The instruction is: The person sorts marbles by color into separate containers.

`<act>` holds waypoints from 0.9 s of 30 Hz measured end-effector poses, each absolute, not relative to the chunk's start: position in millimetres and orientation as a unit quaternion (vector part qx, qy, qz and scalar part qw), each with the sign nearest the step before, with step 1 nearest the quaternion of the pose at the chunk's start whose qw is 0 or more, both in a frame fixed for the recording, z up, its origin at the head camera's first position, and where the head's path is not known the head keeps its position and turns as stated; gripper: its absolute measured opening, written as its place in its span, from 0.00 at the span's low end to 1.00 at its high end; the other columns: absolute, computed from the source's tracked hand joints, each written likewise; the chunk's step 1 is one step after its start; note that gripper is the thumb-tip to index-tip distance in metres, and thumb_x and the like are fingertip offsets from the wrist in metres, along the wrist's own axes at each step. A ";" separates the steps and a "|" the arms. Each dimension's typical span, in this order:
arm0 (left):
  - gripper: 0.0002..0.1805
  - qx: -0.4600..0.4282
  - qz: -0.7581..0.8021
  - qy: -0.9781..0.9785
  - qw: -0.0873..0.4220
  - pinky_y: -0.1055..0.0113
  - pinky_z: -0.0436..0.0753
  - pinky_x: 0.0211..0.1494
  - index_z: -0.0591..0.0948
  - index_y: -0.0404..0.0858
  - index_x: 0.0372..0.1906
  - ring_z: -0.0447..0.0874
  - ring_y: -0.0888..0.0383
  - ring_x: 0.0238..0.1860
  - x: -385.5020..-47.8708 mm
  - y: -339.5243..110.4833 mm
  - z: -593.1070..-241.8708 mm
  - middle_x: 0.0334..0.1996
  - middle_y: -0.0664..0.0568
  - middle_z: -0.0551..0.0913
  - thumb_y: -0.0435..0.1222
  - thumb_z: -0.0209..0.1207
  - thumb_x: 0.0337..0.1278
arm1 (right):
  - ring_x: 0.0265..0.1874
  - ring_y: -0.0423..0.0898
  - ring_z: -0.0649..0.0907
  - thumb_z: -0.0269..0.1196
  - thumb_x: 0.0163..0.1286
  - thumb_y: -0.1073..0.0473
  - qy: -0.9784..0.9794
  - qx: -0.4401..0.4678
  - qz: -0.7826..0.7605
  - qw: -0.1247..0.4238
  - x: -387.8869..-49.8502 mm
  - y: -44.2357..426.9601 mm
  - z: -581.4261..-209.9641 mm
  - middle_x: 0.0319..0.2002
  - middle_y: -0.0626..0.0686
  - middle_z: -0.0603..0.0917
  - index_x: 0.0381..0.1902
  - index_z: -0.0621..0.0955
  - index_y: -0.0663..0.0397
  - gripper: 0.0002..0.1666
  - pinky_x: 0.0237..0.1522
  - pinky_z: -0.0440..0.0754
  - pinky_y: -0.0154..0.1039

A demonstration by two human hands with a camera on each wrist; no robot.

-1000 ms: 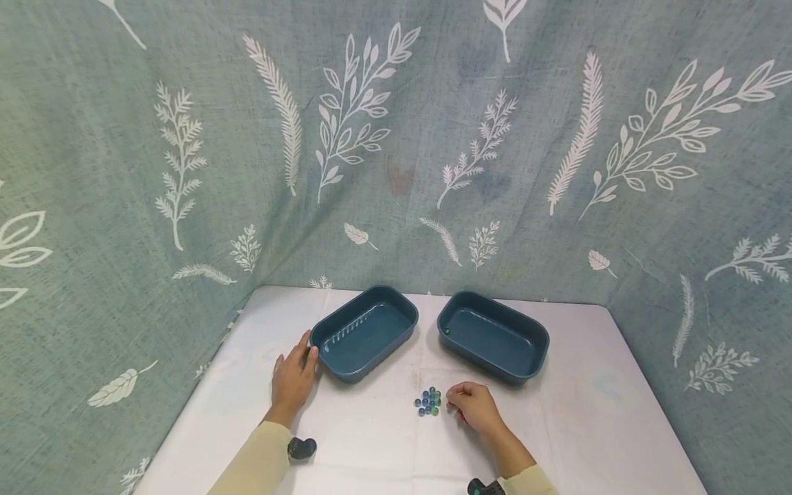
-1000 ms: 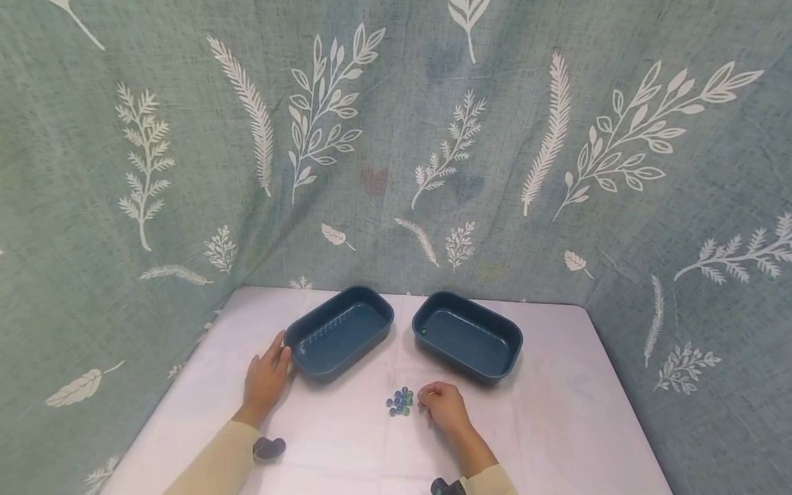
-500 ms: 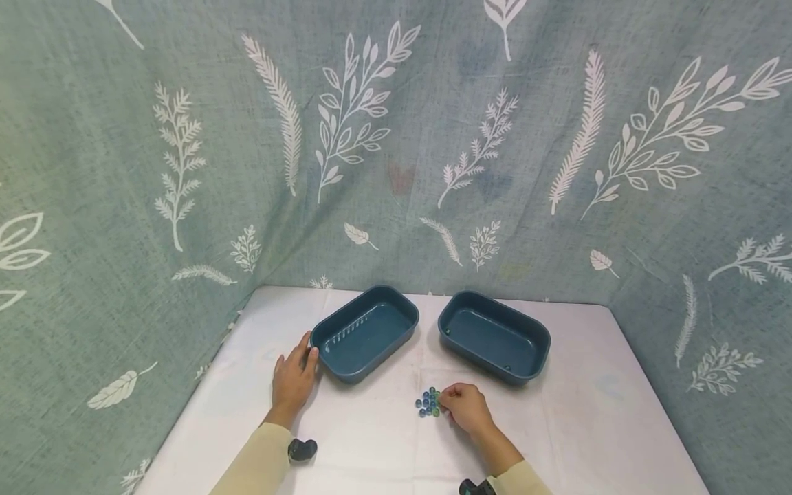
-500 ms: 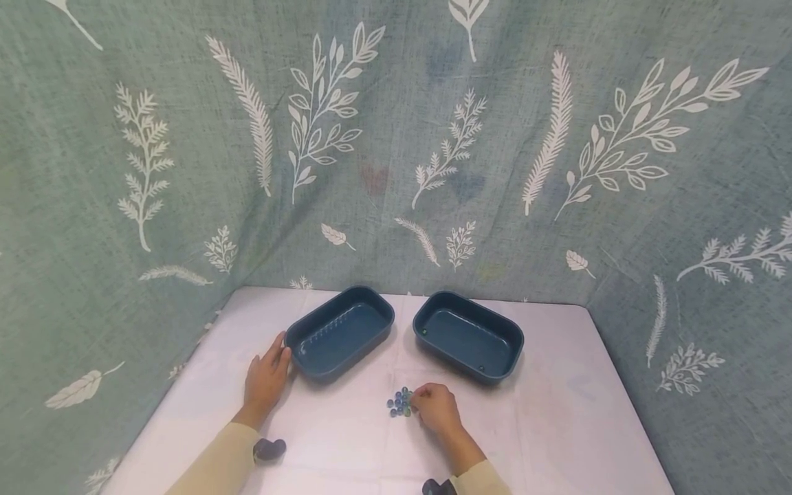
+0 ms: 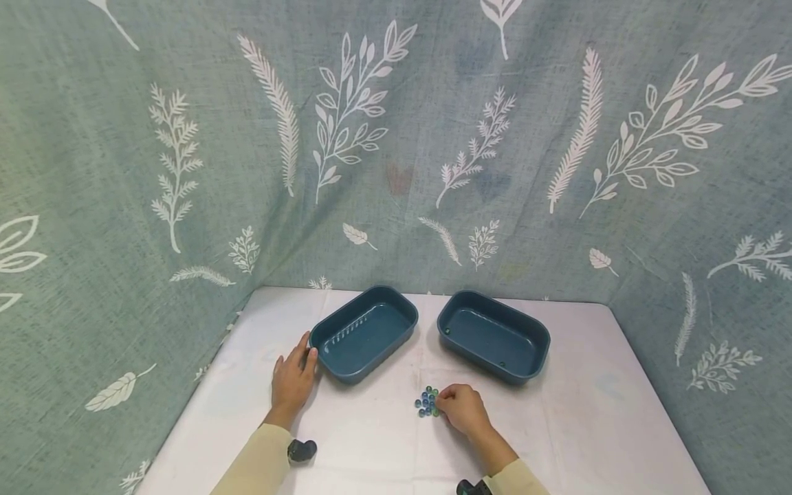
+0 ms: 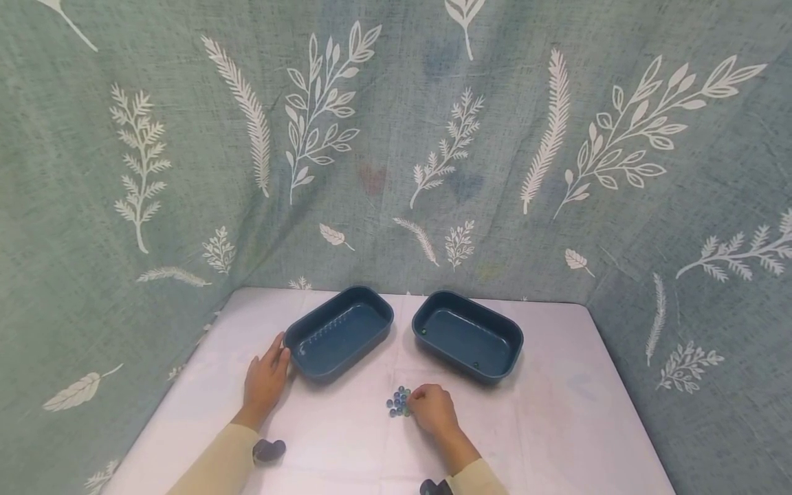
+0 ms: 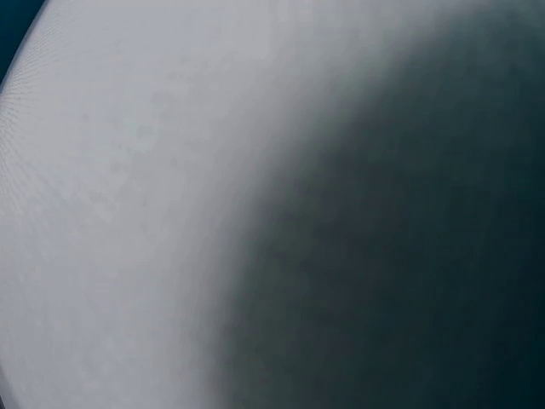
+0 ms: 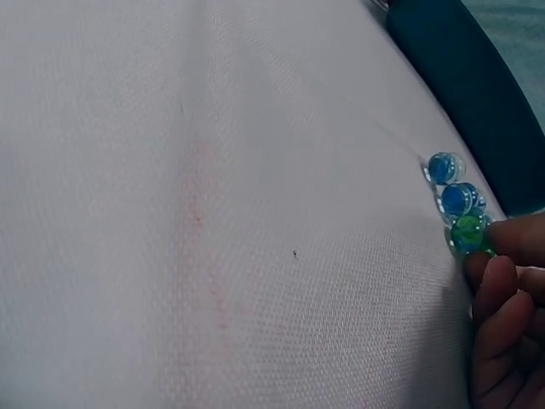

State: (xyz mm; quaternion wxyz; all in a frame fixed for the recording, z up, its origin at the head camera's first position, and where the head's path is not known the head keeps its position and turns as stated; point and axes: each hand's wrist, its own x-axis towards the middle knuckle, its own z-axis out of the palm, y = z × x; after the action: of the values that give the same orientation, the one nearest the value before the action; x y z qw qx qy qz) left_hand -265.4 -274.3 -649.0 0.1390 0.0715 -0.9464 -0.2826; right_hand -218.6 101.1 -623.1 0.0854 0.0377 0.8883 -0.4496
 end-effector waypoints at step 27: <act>0.35 0.065 -0.284 -0.945 0.149 0.42 0.42 0.74 0.56 0.48 0.77 0.64 0.41 0.68 -266.4 -274.7 -649.0 0.65 0.39 0.71 0.60 0.33 0.73 | 0.18 0.44 0.80 0.59 0.69 0.66 0.807 0.023 -0.575 0.133 -219.8 115.4 -612.7 0.24 0.53 0.81 0.33 0.81 0.63 0.06 0.18 0.81 0.38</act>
State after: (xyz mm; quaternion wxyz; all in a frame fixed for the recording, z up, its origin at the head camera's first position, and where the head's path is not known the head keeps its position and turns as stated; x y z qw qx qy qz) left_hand -266.4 -274.7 -649.0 0.1489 0.0652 -0.9450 -0.2839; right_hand -219.8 115.4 -612.7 0.1326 0.0226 0.8073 -0.5746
